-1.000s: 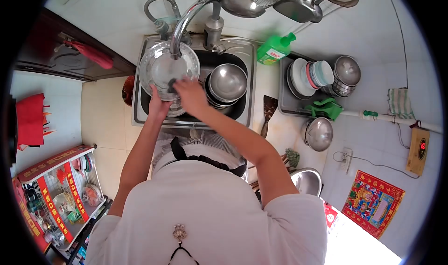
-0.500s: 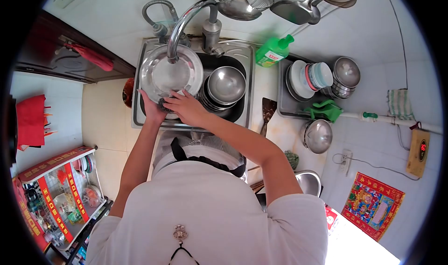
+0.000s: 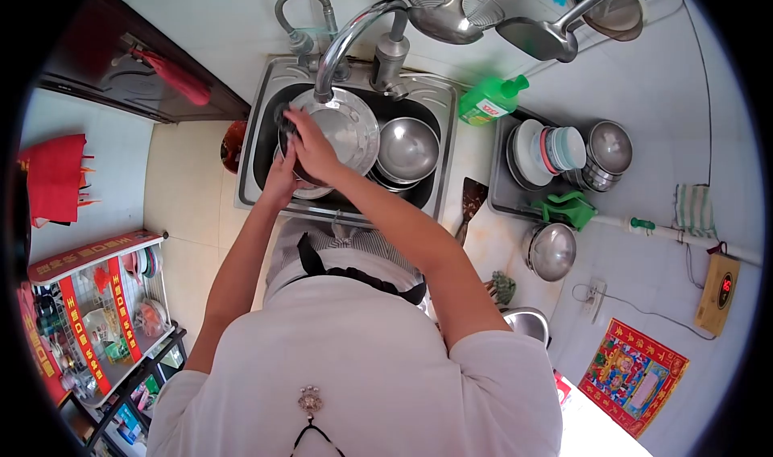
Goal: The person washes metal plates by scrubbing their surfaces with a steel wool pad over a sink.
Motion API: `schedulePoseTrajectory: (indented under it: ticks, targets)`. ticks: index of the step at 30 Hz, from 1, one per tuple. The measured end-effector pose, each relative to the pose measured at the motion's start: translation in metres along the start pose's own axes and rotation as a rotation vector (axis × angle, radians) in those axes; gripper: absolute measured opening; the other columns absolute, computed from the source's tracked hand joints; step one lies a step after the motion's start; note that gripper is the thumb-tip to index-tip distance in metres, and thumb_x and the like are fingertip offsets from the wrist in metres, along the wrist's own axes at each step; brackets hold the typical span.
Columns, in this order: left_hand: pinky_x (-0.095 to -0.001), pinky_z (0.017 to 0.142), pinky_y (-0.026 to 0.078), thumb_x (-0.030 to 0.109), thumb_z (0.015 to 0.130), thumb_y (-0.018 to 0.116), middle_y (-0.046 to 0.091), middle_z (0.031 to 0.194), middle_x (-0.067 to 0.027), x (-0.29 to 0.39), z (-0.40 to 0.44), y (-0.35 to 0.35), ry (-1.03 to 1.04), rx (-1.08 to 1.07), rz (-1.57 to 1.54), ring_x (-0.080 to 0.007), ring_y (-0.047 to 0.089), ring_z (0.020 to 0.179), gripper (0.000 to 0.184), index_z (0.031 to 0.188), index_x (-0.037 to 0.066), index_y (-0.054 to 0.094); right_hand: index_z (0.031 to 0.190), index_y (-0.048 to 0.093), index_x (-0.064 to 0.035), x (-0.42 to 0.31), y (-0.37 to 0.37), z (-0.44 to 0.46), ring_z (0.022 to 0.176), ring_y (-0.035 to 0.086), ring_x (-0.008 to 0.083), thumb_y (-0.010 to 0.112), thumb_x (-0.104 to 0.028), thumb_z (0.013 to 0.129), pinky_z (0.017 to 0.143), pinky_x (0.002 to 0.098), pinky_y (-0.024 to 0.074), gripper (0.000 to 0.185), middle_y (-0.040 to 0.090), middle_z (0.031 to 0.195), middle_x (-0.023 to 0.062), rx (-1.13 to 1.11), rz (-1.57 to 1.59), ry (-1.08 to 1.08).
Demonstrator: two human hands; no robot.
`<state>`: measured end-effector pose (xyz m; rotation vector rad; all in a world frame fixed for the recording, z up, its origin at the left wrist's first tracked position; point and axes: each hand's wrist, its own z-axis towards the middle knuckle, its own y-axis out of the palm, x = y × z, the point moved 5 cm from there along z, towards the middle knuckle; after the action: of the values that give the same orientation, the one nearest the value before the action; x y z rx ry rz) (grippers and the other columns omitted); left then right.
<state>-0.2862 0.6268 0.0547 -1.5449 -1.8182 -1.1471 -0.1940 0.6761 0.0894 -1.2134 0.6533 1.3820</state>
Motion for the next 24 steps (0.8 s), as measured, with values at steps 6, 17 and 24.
schedulePoseTrajectory:
  ticks: [6, 17, 24]
  targets:
    - [-0.0348, 0.067, 0.056, 0.008, 0.084, 0.058, 0.057, 0.109, -0.0061, 0.002, -0.002, -0.006, 0.013, -0.058, -0.096, -0.0193, 0.062, 0.090, 0.043, 0.122, 0.013, 0.041, 0.125, 0.044, -0.0080, 0.019, -0.026, 0.040, 0.134, 0.021, 0.0352, 0.050, -0.004, 0.085, 0.107, 0.0415, 0.0218, 0.041, 0.035, 0.140, 0.0127, 0.048, -0.159, 0.043]
    - [-0.0354, 0.072, 0.055, -0.009, 0.074, 0.059, 0.054, 0.111, -0.0089, 0.005, -0.008, -0.009, -0.013, -0.109, -0.137, -0.0230, 0.061, 0.094, 0.061, 0.126, 0.013, 0.035, 0.128, 0.042, -0.0128, -0.007, -0.015, 0.034, 0.133, 0.024, 0.0350, 0.053, -0.006, 0.082, 0.104, 0.0541, 0.0230, 0.048, 0.033, 0.141, 0.0094, -0.117, -0.524, 0.008]
    - [-0.0327, 0.069, 0.055, -0.010, 0.071, 0.055, 0.057, 0.105, -0.0089, 0.007, 0.004, -0.017, 0.014, -0.153, -0.201, -0.0214, 0.061, 0.090, 0.054, 0.120, 0.009, 0.041, 0.127, 0.044, -0.0139, -0.024, 0.006, 0.011, 0.133, 0.023, 0.0337, 0.053, 0.000, 0.079, 0.106, 0.0499, 0.0225, 0.051, 0.035, 0.139, 0.0083, -0.371, -0.282, -0.190]
